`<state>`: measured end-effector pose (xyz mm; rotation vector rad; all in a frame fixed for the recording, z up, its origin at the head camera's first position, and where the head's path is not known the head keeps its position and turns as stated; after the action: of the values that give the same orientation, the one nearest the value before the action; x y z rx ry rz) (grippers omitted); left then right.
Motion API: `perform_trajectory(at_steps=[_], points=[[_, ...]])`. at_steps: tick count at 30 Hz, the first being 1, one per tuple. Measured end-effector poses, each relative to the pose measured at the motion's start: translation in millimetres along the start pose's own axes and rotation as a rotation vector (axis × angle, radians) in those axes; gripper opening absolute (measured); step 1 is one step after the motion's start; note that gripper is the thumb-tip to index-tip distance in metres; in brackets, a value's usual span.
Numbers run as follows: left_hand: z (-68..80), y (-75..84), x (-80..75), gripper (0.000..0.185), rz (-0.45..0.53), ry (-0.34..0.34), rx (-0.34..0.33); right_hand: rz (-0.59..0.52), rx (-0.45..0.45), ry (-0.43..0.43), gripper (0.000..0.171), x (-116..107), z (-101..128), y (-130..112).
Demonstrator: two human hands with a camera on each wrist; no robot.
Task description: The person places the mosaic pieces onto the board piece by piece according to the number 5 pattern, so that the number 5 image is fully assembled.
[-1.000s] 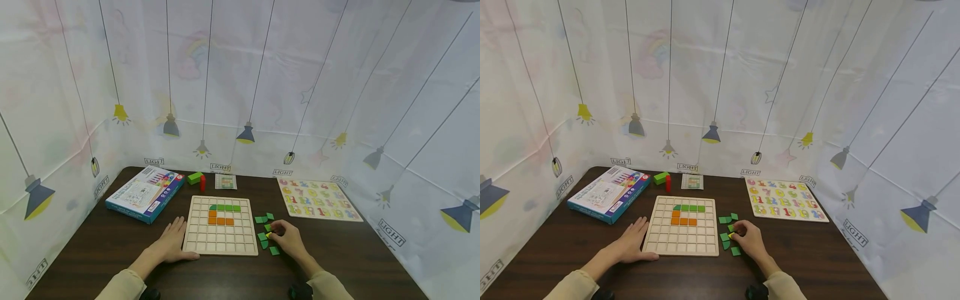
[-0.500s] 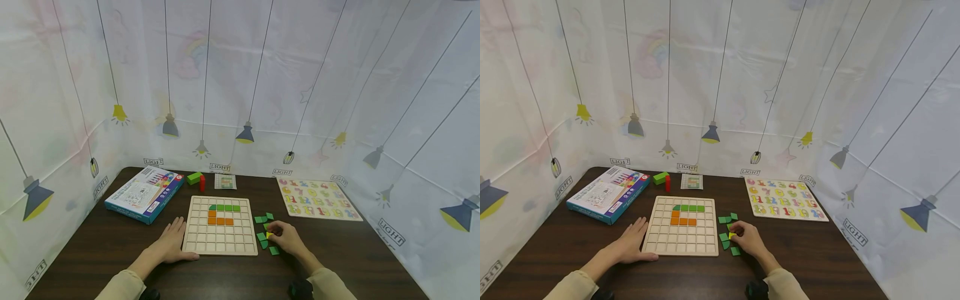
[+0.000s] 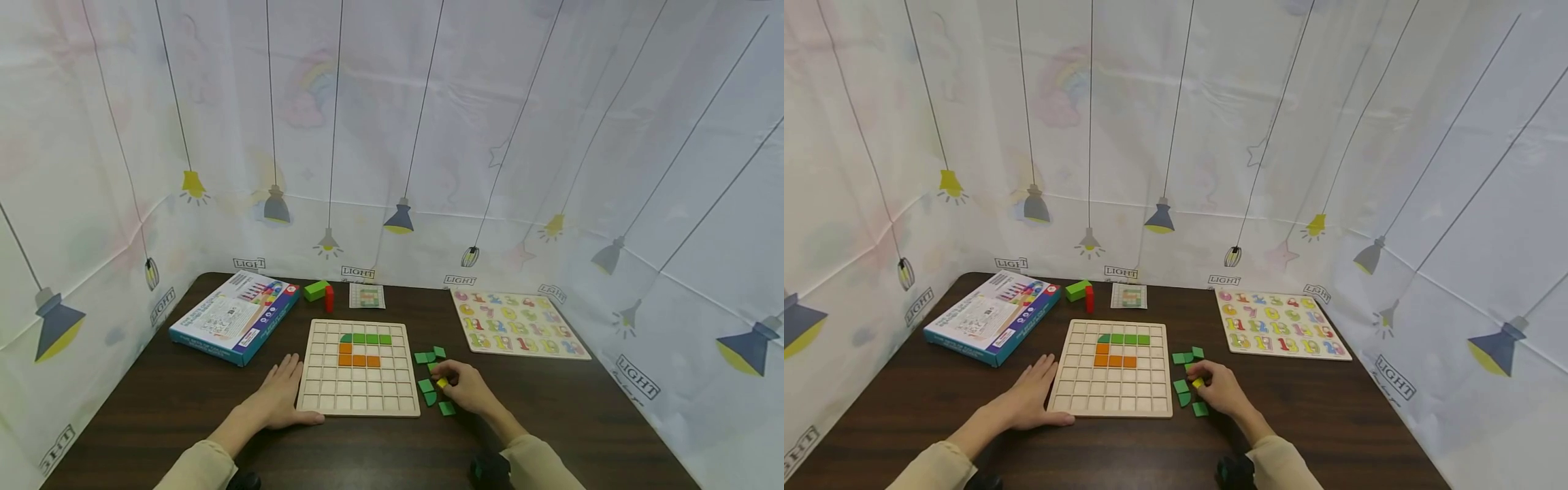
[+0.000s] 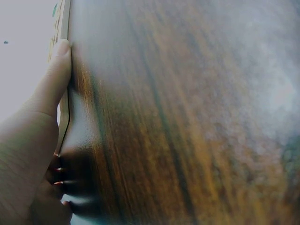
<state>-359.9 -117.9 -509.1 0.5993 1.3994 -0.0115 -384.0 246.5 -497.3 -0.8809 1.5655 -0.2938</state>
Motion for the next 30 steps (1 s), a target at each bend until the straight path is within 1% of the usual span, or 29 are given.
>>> perform_trajectory(at_steps=[6, 11, 14, 23, 30], points=[[0.0, -0.2, 0.2, 0.120, 0.001, -0.001, -0.003, 0.013, 0.076, 0.071, 0.024, -1.7, 0.3, 5.9], [-0.1, 0.7, -0.3, 0.120, 0.001, 0.000, 0.003, 0.001, 0.120, 0.125, 0.029, -4.7, 2.1, 10.5], [0.0, 1.3, -0.8, 0.120, 0.000, 0.000, 0.006, -0.007, 0.136, 0.138, 0.029, -5.7, 2.3, 12.2], [-0.1, 1.1, -1.3, 0.120, 0.003, -0.001, 0.002, 0.011, 0.120, 0.130, 0.024, -6.1, 0.3, 10.3], [0.6, 1.2, -1.1, 0.120, 0.009, -0.004, -0.002, 0.021, 0.094, 0.176, 0.024, -5.2, -4.4, 3.2]])
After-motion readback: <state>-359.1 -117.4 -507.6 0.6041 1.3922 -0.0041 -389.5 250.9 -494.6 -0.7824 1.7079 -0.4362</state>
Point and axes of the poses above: each hand's wrist, its own z-axis away from the middle knuckle, its own x-axis out of the palm, y = z × x, the point moved 5 cm from there along -z, towards the middle knuckle
